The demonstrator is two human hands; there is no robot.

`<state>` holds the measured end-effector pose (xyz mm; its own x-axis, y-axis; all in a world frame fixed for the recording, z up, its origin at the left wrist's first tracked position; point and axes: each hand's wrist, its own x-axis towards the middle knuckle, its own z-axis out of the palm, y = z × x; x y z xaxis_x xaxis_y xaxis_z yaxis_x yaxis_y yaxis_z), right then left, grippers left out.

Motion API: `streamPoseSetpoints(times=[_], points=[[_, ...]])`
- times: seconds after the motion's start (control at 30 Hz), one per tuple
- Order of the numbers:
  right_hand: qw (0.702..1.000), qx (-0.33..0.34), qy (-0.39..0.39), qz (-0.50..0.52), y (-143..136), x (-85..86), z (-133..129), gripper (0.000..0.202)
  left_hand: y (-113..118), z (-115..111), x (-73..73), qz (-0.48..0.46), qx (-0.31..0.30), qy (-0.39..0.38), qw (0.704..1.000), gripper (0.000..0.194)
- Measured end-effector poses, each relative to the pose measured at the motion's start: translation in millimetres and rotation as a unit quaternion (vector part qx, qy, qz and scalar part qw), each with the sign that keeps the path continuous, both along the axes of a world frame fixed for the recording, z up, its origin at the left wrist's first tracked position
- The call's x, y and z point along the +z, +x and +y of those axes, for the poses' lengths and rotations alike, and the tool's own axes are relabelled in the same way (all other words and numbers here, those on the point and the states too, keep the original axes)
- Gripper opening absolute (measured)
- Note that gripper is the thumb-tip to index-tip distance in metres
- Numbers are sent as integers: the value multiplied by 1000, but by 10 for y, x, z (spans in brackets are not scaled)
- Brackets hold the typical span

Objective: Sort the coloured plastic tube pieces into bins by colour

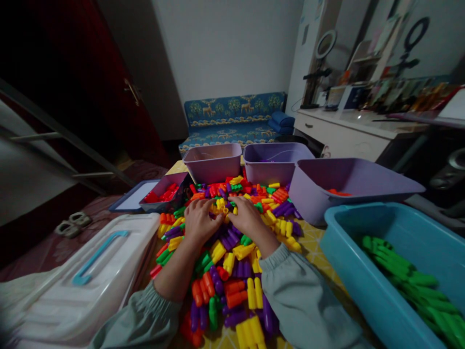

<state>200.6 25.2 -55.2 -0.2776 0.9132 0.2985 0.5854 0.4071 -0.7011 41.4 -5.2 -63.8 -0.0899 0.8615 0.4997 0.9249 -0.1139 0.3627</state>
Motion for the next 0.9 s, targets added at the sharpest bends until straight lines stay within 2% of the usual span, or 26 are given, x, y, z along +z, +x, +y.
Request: streamPoseSetpoints(times=[0.1,0.23,0.33,0.43,0.5,0.57,0.63,0.73,0.83,0.9], points=[[993,8,43,-112,-83,-72,-66,55,23,-10,-16,38,-54,-36,997,32],[988,20,51,-142,-86,-18,-96,57,21,13,-10,43,-80,-48,995,28],[989,3,35,-146,-19,85,-86,50,7,37,-7,28,-78,-35,996,22],[987,-13,4,-163,81,238,-116,32,2,55,-11,9,-69,-27,997,15],[982,5,-21,-190,125,352,-177,19,5,62,-15,-5,-62,-27,998,14],[971,46,-47,-232,124,449,-265,19,9,66,-19,-20,-59,-26,998,17],[954,80,-65,-280,80,508,-356,29,12,71,-25,-29,-62,-25,997,21],[938,94,-56,-329,-5,497,-441,44,12,79,-38,-42,-70,-23,996,24],[940,78,-18,-331,-39,401,-425,37,6,93,-60,-83,-77,-13,993,28],[944,48,-20,-326,-35,330,-370,29,1,104,-81,-105,-84,-12,991,34]])
